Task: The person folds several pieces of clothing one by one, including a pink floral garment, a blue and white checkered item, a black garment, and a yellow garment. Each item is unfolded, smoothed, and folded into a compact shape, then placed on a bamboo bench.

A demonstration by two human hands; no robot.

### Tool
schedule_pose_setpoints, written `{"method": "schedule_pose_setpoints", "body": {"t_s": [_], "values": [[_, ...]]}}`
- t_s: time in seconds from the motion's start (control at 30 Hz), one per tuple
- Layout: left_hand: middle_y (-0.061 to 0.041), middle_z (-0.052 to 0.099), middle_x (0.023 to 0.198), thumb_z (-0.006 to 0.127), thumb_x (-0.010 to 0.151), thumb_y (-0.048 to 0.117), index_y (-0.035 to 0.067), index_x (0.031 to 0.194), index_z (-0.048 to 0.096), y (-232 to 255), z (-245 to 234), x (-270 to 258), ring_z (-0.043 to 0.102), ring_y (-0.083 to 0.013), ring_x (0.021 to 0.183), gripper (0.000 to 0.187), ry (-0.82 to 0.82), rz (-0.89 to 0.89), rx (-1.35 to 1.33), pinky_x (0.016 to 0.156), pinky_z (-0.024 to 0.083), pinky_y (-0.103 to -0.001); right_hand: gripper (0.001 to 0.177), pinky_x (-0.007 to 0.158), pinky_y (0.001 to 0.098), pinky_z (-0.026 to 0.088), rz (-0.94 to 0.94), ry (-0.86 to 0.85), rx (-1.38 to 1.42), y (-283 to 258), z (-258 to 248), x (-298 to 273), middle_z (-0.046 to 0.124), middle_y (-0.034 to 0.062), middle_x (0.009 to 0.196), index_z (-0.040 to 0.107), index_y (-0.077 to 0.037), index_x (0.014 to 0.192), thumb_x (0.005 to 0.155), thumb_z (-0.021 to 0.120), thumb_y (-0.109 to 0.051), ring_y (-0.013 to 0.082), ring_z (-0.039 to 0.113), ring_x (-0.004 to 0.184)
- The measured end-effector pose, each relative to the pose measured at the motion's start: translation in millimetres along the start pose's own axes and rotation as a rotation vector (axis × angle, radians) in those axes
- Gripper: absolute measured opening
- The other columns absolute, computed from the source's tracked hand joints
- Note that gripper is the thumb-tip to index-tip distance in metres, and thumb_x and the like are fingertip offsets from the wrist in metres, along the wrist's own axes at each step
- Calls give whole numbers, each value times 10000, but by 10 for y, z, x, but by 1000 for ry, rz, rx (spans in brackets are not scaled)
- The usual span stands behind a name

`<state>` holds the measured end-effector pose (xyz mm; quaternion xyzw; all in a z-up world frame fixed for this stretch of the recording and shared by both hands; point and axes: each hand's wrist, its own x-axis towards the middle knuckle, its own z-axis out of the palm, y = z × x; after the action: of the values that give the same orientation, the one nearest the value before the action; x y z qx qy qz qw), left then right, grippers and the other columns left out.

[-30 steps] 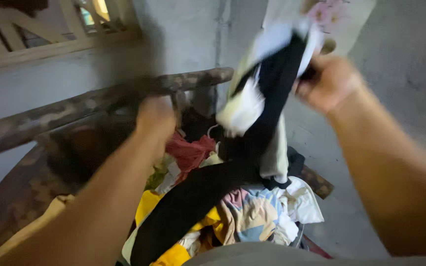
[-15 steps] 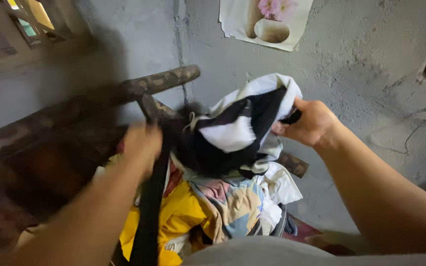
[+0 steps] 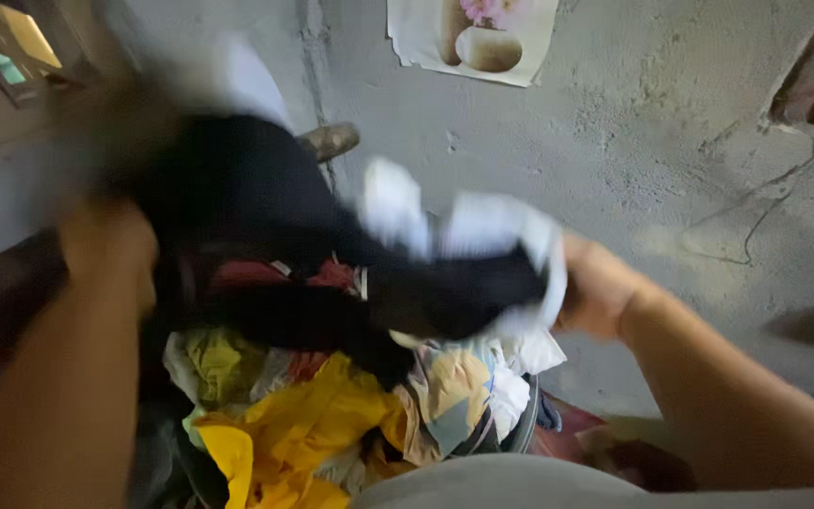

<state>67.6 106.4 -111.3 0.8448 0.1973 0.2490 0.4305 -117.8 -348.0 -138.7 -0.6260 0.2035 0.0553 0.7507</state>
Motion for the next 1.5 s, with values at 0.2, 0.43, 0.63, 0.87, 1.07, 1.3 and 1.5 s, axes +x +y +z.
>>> {"method": "schedule_pose_setpoints", "body": {"t_s": [0.2,0.43,0.63,0.87,1.07,1.3,1.5], "values": [[-229,748,1125,692,921,315,25,1059,776,-677,411,-911,726,-379,1031,331,-474,153,387,872,565,-486,305,1065,483,484,274,328,-319,620,-424,448,671,125,1381,757,-124,1195,918,703,-239,311,644,1233],[-208,706,1181,837,795,348,48,1217,685,-316,1509,-1809,672,-346,1104,540,-953,-293,74,948,520,-497,396,1090,320,461,-955,-481,-1656,343,-134,405,630,-8,1425,725,-134,1186,794,724,-185,211,532,1328],[-142,761,1064,739,854,262,37,1131,668,-255,1455,-2828,734,-264,965,364,-1162,405,147,855,589,-444,416,760,382,532,-77,-46,-255,390,326,31,706,161,972,710,24,1169,964,715,-338,259,618,868],[-133,706,971,831,755,317,20,1177,709,-328,1241,-2802,678,-257,878,530,-1449,367,80,793,553,-424,410,822,359,527,-182,-165,-994,1127,549,389,715,120,1053,669,-44,1204,876,748,-277,220,671,950],[-206,485,1325,686,829,743,103,1454,421,201,1159,-1673,547,-389,1142,933,-1047,-861,-351,1003,487,-576,302,805,348,543,-245,72,-379,706,646,348,736,95,986,667,-77,1153,855,636,-106,212,688,934],[-213,622,1304,699,723,692,28,1316,524,1603,723,-894,641,-398,1188,907,-1394,-381,-1125,1059,516,-580,286,1000,324,499,-1007,-461,-478,-552,887,-268,632,55,1327,640,-64,1015,770,691,75,198,607,1189],[-170,730,1092,588,766,144,10,1144,650,1363,843,-1300,705,-340,1014,407,-1682,-265,-1056,1012,557,-507,221,983,440,452,-420,-446,-136,-165,462,-438,633,165,1217,668,-37,1049,851,754,-86,299,577,1118]]}}
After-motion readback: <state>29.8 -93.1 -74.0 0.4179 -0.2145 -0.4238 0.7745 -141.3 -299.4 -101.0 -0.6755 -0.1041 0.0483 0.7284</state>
